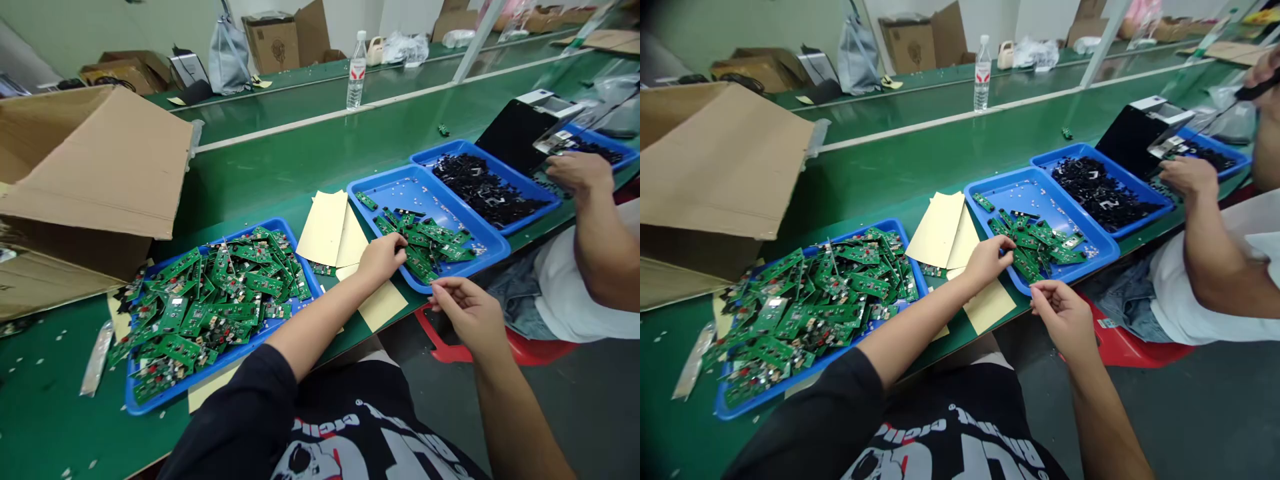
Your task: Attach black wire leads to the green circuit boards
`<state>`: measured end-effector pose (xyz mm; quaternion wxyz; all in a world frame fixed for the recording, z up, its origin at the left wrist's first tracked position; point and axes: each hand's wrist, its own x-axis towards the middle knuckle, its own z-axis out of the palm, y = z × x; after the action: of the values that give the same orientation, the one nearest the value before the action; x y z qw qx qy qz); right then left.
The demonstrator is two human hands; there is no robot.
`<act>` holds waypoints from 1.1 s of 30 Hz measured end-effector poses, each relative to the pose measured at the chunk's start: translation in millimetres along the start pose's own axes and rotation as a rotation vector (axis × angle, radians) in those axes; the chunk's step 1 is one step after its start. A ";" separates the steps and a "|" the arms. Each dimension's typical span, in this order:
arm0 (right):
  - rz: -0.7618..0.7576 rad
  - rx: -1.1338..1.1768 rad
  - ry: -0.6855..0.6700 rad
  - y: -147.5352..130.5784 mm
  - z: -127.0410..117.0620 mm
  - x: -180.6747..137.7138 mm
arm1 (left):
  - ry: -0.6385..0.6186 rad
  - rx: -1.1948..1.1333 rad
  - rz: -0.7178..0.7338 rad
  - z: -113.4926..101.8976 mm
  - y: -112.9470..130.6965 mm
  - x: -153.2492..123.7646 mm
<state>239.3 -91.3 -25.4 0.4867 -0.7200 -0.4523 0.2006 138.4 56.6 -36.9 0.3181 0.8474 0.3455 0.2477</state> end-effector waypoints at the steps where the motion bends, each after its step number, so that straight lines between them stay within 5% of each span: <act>1: 0.019 0.015 -0.010 2.1 -0.3 -0.8 | -0.012 0.041 0.003 3.2 1.8 2.0; 7: 0.099 0.075 -0.063 10.6 2.9 -1.2 | -0.062 0.292 0.075 -2.4 22.4 -9.5; 12: 0.132 0.048 -0.050 12.3 13.6 -4.2 | -0.041 0.442 0.143 -59.0 27.5 -64.8; 15: 0.120 0.043 -0.099 9.3 25.7 -7.4 | 0.055 0.595 -0.071 -107.0 12.5 -115.9; 18: 0.093 0.077 -0.191 2.9 42.7 -10.2 | 0.017 0.753 -0.175 -141.0 -12.6 -156.6; 23: 0.007 0.067 -0.298 -10.8 69.3 -19.8 | -0.016 0.842 -0.124 -154.3 -39.3 -177.9; 28: -0.071 0.085 -0.351 -21.5 82.8 -35.3 | 0.220 0.470 -0.007 -158.2 -37.0 -171.4; 33: -0.126 0.179 -0.475 -37.9 94.2 -45.1 | 0.664 -0.411 -0.244 -161.4 -23.1 -165.2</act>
<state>130.4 -76.2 -40.8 0.4401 -0.5772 -0.5784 0.3722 -80.2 6.2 22.6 0.3792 0.5931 0.4705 0.5321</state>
